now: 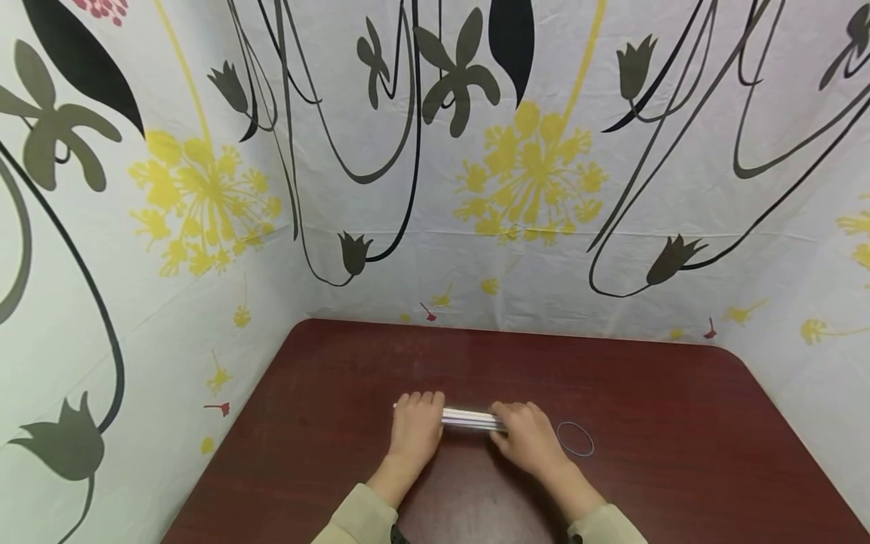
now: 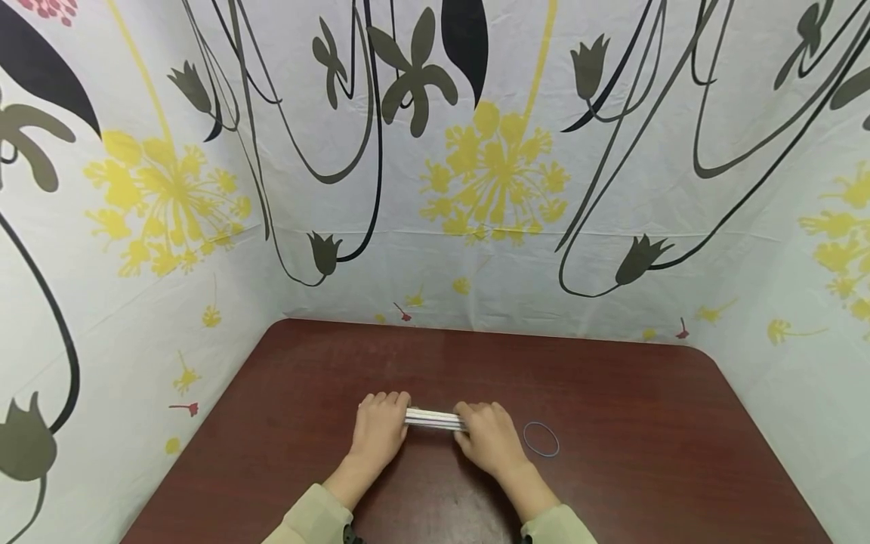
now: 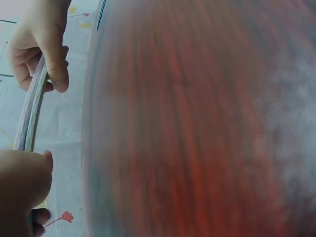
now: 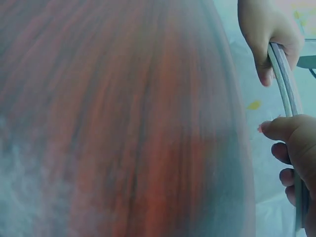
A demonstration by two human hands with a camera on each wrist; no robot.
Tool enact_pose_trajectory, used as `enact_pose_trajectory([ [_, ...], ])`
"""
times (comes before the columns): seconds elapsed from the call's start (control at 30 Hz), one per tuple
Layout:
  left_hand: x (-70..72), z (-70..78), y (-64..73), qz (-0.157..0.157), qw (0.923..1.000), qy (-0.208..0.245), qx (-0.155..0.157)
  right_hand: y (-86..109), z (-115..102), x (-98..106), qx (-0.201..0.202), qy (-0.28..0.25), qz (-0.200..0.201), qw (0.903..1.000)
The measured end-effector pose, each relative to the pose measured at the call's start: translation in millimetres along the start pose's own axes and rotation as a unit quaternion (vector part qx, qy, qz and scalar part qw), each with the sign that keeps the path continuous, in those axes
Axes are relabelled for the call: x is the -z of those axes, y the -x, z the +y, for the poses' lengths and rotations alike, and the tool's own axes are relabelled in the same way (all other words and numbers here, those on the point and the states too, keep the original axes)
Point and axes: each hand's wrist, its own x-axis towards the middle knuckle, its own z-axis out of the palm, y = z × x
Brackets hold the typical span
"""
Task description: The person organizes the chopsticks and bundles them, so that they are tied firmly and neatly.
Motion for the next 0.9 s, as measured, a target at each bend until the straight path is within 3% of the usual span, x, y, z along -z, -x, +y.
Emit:
enact_pose_trajectory([
  [0.2,0.8,-5.7,-2.7,0.100,0.9948,0.012,0.017,-3.5,-2.1,6.4,0.006,0.006,0.024,0.9997],
  [0.3,2.0,-9.3,-5.4,0.146,0.9888,0.020,0.022,-5.7,-1.7,11.5,0.018,-0.007,0.072,0.9972],
  [0.4,3.1,-12.5,-8.4,0.173,0.9842,0.024,0.027,-8.3,-0.7,17.6,0.015,-0.033,0.129,0.9910],
  [0.53,6.1,-15.4,-11.7,0.187,0.9816,0.022,0.035,-10.8,1.4,23.4,-0.036,-0.083,0.187,0.9782],
  [0.6,8.1,-16.1,-12.8,0.188,0.9810,0.021,0.040,-11.4,1.3,25.7,-0.081,-0.133,0.205,0.9664],
  [0.67,10.2,-16.5,-13.7,0.193,0.9800,0.023,0.043,-12.6,0.0,28.8,-0.144,-0.214,0.208,0.9433],
  [0.7,11.3,-16.6,-14.2,0.194,0.9797,0.023,0.044,-13.6,-0.9,31.0,-0.181,-0.268,0.206,0.9236],
  [0.77,13.8,-16.3,-14.9,0.199,0.9787,0.022,0.043,-17.0,-2.5,36.6,-0.251,-0.376,0.205,0.8679],
  [0.83,17.0,-14.7,-16.4,0.211,0.9764,0.025,0.038,-20.5,-3.5,42.8,-0.296,-0.457,0.208,0.8127],
  [0.87,18.9,-13.5,-17.4,0.217,0.9752,0.027,0.035,-22.1,-4.1,45.5,-0.303,-0.484,0.212,0.7932],
  [0.9,20.9,-12.2,-18.4,0.221,0.9743,0.027,0.032,-23.2,-4.5,47.9,-0.300,-0.501,0.219,0.7819],
])
